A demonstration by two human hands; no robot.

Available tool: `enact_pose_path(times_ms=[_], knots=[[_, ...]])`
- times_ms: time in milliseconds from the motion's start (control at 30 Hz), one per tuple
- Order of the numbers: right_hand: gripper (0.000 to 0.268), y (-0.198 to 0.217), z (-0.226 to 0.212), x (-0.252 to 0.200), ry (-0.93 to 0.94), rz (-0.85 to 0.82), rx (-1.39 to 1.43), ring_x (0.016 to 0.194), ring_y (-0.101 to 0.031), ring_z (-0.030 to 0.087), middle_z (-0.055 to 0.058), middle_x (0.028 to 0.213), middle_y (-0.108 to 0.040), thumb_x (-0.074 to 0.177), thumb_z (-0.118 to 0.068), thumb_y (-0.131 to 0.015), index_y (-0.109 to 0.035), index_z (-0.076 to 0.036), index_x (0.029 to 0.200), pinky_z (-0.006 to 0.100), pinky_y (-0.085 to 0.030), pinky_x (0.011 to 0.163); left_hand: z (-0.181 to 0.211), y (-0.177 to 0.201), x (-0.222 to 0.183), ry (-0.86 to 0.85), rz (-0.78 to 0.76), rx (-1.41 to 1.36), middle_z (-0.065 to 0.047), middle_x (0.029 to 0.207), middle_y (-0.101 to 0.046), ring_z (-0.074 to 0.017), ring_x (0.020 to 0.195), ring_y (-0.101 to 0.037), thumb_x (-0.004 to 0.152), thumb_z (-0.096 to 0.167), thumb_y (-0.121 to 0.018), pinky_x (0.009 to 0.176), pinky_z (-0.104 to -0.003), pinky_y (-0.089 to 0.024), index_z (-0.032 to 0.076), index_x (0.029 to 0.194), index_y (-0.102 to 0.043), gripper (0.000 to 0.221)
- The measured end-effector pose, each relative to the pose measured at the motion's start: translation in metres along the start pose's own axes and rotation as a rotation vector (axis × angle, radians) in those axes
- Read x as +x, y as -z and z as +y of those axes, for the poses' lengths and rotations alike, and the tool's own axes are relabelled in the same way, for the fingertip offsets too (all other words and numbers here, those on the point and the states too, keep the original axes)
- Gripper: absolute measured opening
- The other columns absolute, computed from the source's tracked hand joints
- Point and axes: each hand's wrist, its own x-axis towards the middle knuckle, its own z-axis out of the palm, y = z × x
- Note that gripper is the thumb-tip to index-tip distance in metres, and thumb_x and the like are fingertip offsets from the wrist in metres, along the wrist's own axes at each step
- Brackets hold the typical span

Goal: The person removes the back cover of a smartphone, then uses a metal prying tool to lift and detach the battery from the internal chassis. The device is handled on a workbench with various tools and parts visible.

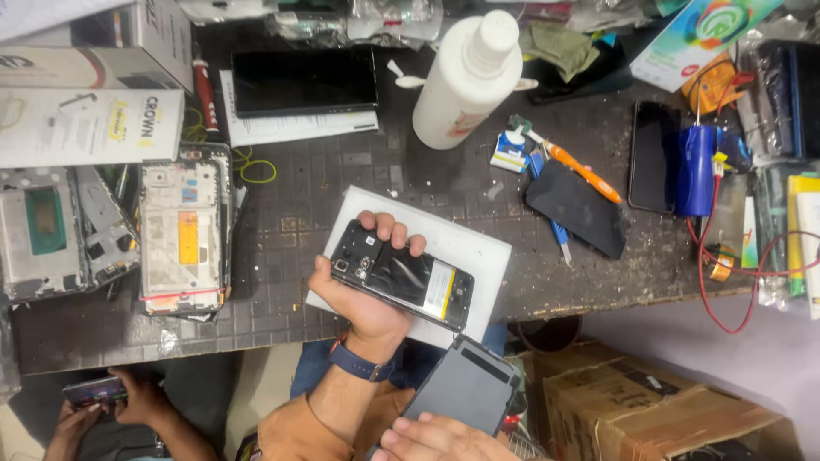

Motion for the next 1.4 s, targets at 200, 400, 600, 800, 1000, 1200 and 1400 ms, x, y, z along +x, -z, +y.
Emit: enact_pose_path(times_ms=[200, 400, 600, 800, 1000, 1200, 1400], knots=[[0.028, -0.002, -0.012, -0.022, -0.077, 0.066, -0.109, 0.122, -0.071, 0.016, 0.000, 0.129, -0.074, 0.103, -0.017, -0.063, -0.073, -0.013, 0.129, 0.034, -0.052, 0.102, 0.001, 0.000, -0.001, 0.023, 0.013, -0.022, -0.006, 0.098, -0.044, -0.0212, 0.091, -0.044, 0.087, 0.061, -0.047, 0.083, -0.041, -0.041, 0.009, 0.109, -0.046, 0.057], [0.027, 0.001, -0.024, -0.028, -0.188, 0.167, -0.088, 0.119, -0.070, 0.017, 0.003, 0.127, -0.073, 0.103, -0.012, -0.064, -0.073, -0.010, 0.128, 0.033, -0.052, 0.101, 0.002, -0.001, 0.000, 0.064, 0.043, -0.046, -0.006, 0.096, -0.043, -0.0213, 0.088, -0.044, 0.087, 0.058, -0.045, 0.080, -0.041, -0.041, 0.009, 0.108, -0.046, 0.053], [0.026, 0.012, -0.025, -0.021, -0.271, 0.288, -0.060, 0.116, -0.069, 0.019, 0.005, 0.125, -0.073, 0.103, -0.008, -0.065, -0.073, -0.007, 0.127, 0.032, -0.052, 0.100, 0.004, 0.000, -0.001, 0.131, 0.007, -0.124, -0.005, 0.093, -0.041, -0.0195, 0.086, -0.043, 0.086, 0.057, -0.044, 0.080, -0.040, -0.040, 0.009, 0.109, -0.047, 0.053], [0.025, 0.054, -0.004, -0.009, -0.355, 0.471, -0.034, 0.113, -0.067, 0.020, 0.008, 0.124, -0.072, 0.102, -0.003, -0.066, -0.073, -0.005, 0.127, 0.031, -0.052, 0.100, 0.004, 0.001, 0.001, 0.111, 0.026, -0.098, -0.005, 0.091, -0.040, -0.0193, 0.084, -0.042, 0.085, 0.058, -0.046, 0.079, -0.039, -0.039, 0.009, 0.108, -0.047, 0.054], [0.025, 0.085, 0.012, 0.013, -0.379, 0.811, -0.093, 0.111, -0.066, 0.021, 0.011, 0.122, -0.072, 0.102, 0.002, -0.068, -0.073, -0.002, 0.126, 0.031, -0.052, 0.099, 0.005, -0.001, 0.002, 0.124, 0.015, -0.129, -0.005, 0.091, -0.040, -0.0194, 0.084, -0.041, 0.083, 0.056, -0.046, 0.079, -0.039, -0.038, 0.009, 0.108, -0.047, 0.054], [0.025, 0.130, 0.040, 0.041, -0.314, 1.125, -0.229, 0.108, -0.065, 0.023, 0.014, 0.120, -0.071, 0.102, 0.006, -0.069, -0.073, 0.000, 0.126, 0.030, -0.051, 0.098, 0.004, -0.001, 0.001, 0.118, 0.022, -0.093, -0.005, 0.092, -0.040, -0.0194, 0.084, -0.041, 0.083, 0.056, -0.047, 0.080, -0.039, -0.038, 0.008, 0.108, -0.047, 0.053], [0.036, 0.177, 0.135, 0.091, -0.288, 0.760, -0.548, 0.114, -0.062, 0.027, 0.012, 0.125, -0.073, 0.094, 0.013, -0.072, -0.076, 0.000, 0.127, 0.033, -0.049, 0.102, 0.004, -0.001, 0.001, 0.118, 0.009, -0.099, -0.005, 0.093, -0.040, -0.0192, 0.086, -0.042, 0.083, 0.055, -0.047, 0.081, -0.039, -0.038, 0.008, 0.109, -0.047, 0.053]])
